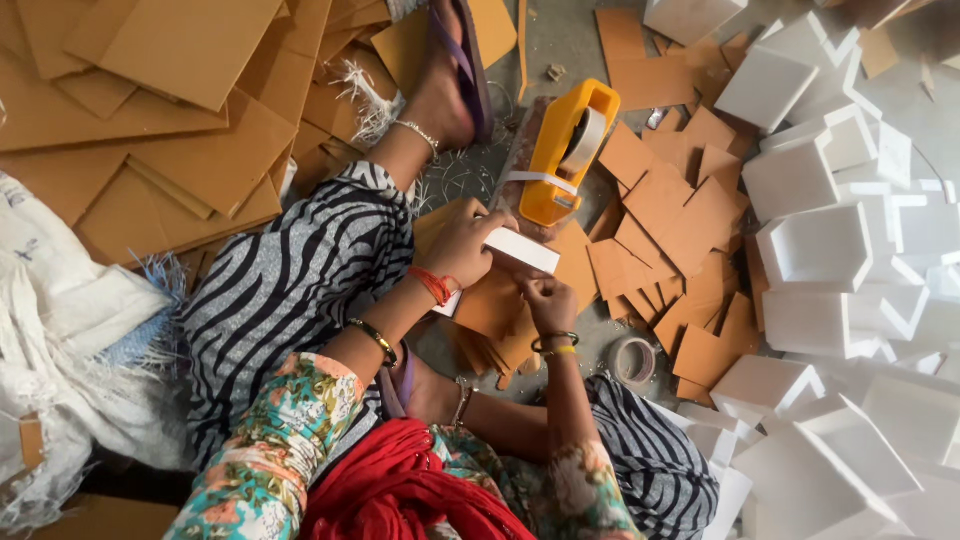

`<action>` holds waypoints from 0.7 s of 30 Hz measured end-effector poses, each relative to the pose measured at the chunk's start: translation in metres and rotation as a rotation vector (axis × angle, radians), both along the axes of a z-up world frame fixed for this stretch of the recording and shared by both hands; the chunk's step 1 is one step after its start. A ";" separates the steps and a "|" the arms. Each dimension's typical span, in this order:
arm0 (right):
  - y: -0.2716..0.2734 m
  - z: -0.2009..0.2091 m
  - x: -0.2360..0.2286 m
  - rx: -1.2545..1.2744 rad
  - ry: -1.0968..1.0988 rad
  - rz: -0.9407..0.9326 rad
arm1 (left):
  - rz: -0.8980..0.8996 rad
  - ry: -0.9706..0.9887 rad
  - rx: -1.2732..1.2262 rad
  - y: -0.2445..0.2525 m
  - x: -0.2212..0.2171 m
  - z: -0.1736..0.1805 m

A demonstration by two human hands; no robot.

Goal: The person sits on the floor and assembles small cardboard boxes by inserting white foam inserts into the cardboard structure. They use a handheld tape dispenser to secure the seams of the boxes. The person repeatedly picks up foam pieces and cardboard, folds the cardboard around the foam, and tapes the edges to form a finished box.

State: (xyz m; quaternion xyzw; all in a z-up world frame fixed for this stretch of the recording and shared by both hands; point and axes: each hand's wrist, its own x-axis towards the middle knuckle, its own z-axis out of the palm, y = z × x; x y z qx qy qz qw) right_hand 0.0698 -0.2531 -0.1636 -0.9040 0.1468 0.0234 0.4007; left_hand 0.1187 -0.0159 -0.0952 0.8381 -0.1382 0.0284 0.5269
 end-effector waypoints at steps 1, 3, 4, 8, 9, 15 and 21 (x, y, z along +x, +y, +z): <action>0.000 0.000 0.003 -0.235 -0.070 0.088 | 0.001 0.001 0.022 -0.001 -0.001 0.000; -0.002 0.013 0.001 -0.331 -0.215 0.179 | 0.015 0.002 0.064 0.000 -0.001 0.000; -0.001 0.021 0.004 -0.378 -0.288 0.231 | 0.005 0.019 0.055 0.001 -0.001 0.000; -0.010 0.048 0.061 0.591 -0.090 0.283 | -0.007 -0.011 0.042 0.001 0.001 -0.003; -0.010 0.049 0.079 0.554 0.037 0.135 | 0.008 -0.042 0.043 0.001 0.001 -0.004; -0.041 0.042 0.115 0.223 0.299 0.264 | -0.066 0.039 0.016 -0.001 0.003 0.003; -0.075 0.021 0.033 0.674 0.269 0.518 | -0.109 -0.459 -0.001 -0.002 -0.052 0.029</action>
